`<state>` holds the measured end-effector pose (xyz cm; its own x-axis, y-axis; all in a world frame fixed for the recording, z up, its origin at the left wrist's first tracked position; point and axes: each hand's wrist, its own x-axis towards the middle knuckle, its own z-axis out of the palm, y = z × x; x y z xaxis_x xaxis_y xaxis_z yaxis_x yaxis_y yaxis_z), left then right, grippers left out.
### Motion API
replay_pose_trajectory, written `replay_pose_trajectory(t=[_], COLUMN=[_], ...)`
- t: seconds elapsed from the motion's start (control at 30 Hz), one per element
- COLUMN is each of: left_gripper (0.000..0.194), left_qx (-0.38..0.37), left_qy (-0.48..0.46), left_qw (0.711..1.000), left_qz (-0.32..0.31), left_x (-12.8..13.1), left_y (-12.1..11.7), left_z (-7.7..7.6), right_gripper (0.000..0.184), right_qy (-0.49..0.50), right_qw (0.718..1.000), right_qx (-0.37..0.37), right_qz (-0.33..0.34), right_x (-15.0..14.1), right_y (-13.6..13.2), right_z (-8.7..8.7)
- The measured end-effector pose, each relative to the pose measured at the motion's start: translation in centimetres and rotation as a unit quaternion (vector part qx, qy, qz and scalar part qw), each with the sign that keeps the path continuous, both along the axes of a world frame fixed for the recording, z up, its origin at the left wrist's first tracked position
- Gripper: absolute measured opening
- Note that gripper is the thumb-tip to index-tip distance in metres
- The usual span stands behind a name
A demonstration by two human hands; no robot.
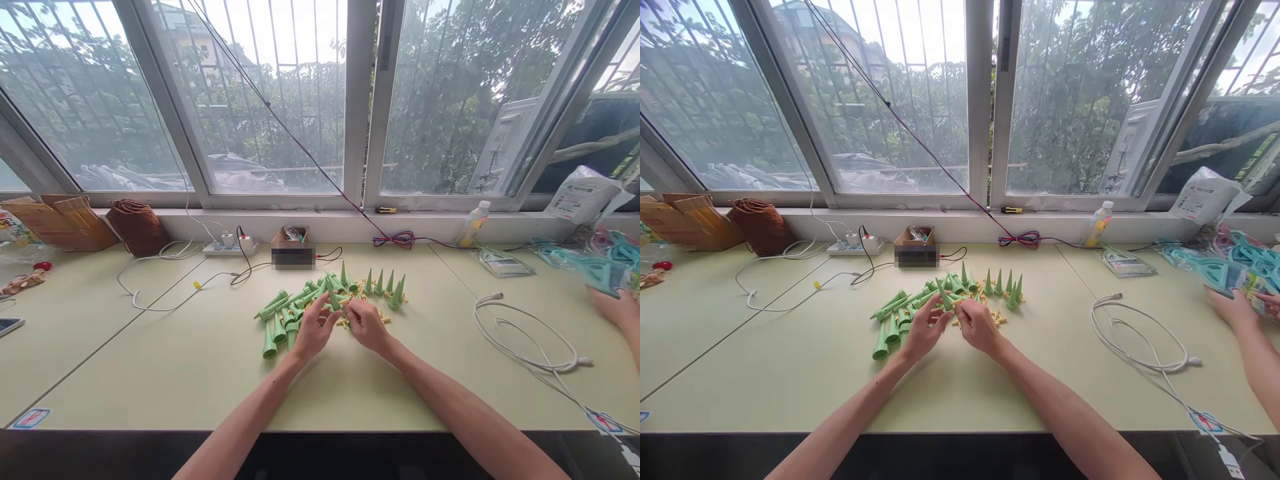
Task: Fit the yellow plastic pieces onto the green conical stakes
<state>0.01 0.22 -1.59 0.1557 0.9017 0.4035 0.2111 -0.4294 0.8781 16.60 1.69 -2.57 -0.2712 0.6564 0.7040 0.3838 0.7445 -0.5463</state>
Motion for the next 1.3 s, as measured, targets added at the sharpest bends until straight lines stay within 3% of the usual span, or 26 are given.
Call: replay_pose_trajectory(t=[0.67,1.3], left_gripper=[0.028,0.025], left_qx=[0.054,0.108], left_qy=[0.012,0.062], left_qw=[0.998,0.991], left_qz=[0.031,0.047], left_x=[0.12,0.10], left_y=[-0.52,-0.71], left_z=[0.62,0.86], right_gripper=[0.039,0.040], right_qy=[-0.004,0.014], right_qw=[1.000,0.999], right_qx=[0.001,-0.022], right_qz=[-0.020,-0.024], right_x=[-0.19,-0.31], right_y=[-0.32,-0.32], right_z=[0.06,-0.20])
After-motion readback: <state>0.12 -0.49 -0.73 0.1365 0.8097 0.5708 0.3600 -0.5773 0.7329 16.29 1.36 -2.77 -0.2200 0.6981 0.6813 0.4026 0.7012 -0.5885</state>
